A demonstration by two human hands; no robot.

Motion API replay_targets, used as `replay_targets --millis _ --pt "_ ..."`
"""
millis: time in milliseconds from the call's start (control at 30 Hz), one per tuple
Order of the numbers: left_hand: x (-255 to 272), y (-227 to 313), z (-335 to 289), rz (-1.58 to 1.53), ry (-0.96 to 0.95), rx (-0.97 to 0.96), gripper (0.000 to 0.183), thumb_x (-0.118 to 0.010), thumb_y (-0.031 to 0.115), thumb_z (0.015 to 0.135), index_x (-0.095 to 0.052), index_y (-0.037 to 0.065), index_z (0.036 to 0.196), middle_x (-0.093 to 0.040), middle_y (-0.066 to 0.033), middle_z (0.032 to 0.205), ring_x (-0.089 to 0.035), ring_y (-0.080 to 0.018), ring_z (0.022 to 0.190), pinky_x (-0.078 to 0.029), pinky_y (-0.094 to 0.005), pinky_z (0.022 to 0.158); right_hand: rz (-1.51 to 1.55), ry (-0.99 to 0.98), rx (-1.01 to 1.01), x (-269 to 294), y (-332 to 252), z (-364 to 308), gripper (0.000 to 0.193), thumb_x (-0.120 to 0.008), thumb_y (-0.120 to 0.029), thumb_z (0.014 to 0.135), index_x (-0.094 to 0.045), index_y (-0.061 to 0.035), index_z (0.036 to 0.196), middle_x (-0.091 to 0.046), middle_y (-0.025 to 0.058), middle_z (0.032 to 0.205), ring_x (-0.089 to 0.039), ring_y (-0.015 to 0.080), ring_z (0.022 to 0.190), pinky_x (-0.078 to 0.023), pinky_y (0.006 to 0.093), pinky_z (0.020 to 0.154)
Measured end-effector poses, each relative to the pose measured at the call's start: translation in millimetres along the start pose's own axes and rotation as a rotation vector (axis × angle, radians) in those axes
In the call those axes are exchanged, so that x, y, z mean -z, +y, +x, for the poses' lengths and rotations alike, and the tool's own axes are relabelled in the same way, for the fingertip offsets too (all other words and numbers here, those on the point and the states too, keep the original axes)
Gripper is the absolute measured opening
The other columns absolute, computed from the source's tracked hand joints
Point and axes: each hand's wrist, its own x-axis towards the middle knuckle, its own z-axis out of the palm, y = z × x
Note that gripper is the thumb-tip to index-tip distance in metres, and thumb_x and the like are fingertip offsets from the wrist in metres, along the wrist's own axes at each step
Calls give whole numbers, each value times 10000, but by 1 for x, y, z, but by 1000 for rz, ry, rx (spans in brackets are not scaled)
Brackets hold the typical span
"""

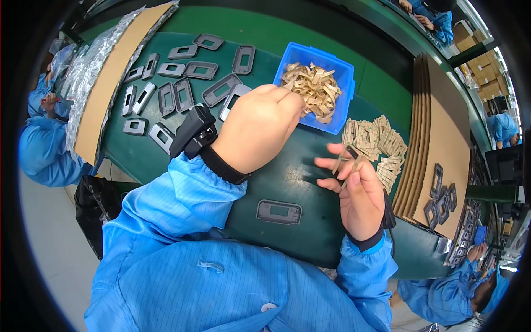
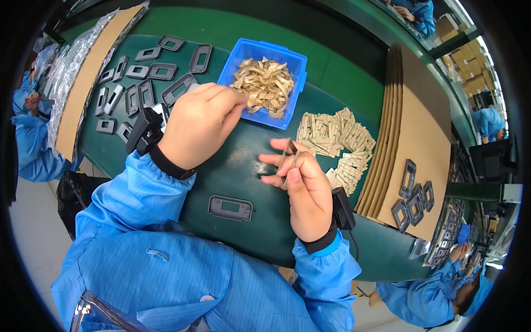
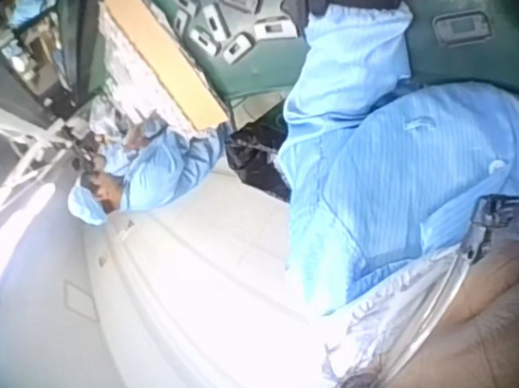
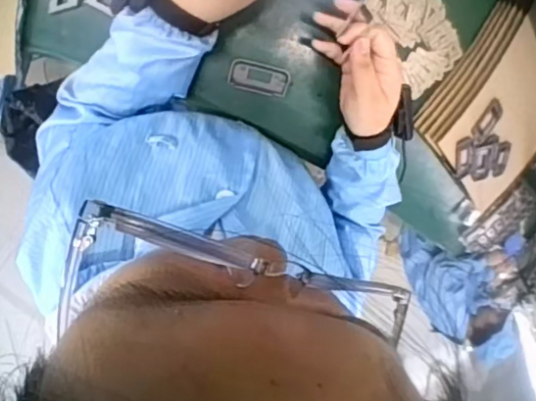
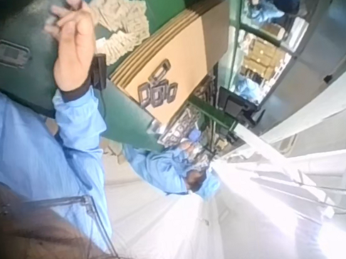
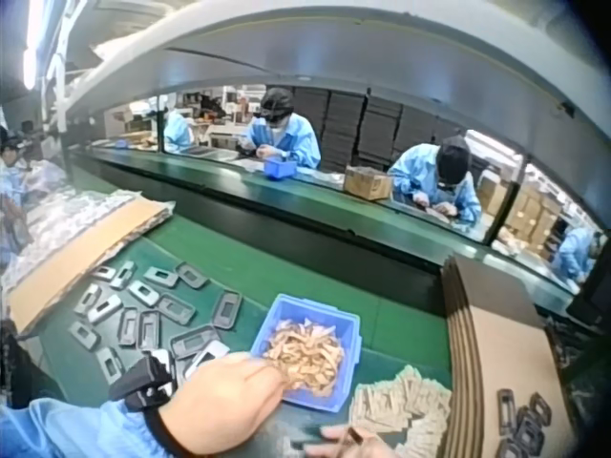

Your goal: Assembling or inspecting cell phone frames and adhesive components at an industrial workstation.

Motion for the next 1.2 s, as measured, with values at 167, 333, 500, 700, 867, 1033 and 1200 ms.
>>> replay_targets --millis 167,333,500,700,867,1033,1200 --pt "-7 -6 -1 -77 56 -23 167 -678 -15 780 -668 9 945 -698 -125 882 -666 -296 797 -531 -376 727 6 -10 -16 4 5 1 220 -436 -219 1042 -530 -21 1022 -483 171 1307 -575 222 1128 -528 341 878" --pt "9 9 1 -470 -104 20 277 -707 30 809 -693 44 1085 -698 -135 997 -675 -277 894 -535 -366 779 -196 21 86 2 9 0 117 -502 -82 994 -557 9 1043 -517 144 1274 -579 195 1095 -515 311 875" --pt "26 33 -25 -518 -219 -125 312 -773 83 738 -725 121 1044 -657 -42 979 -630 -225 840 -522 -334 747 -320 -111 138 -3 16 -17 114 -553 69 911 -559 30 1018 -560 129 1189 -598 145 997 -512 267 841" --pt "55 34 -70 -525 -290 -89 201 -760 63 726 -727 101 921 -654 -33 940 -627 -207 789 -508 -320 650 -498 -131 119 -24 5 -40 293 -788 11 732 -628 -5 977 -612 171 1196 -669 241 1002 -565 327 826" --pt "60 34 -98 -465 -299 -169 206 -740 84 722 -728 87 928 -658 -50 913 -640 -212 751 -520 -312 597 -619 -198 186 -21 18 -48 263 -826 4 690 -650 -9 885 -631 162 1146 -687 233 921 -566 324 818" --pt "62 40 -109 -381 -273 -273 252 -697 87 727 -720 60 976 -657 -64 943 -651 -213 789 -533 -310 606 -533 -185 61 -23 22 -54 254 -809 29 694 -641 -8 881 -634 146 1118 -670 209 929 -551 306 837" --pt "61 43 -116 -295 -222 -321 282 -689 93 706 -709 39 982 -659 -71 946 -654 -207 774 -530 -310 599 -382 -151 -68 -26 22 -54 229 -772 57 695 -636 -28 859 -638 118 1051 -638 198 958 -528 290 821"
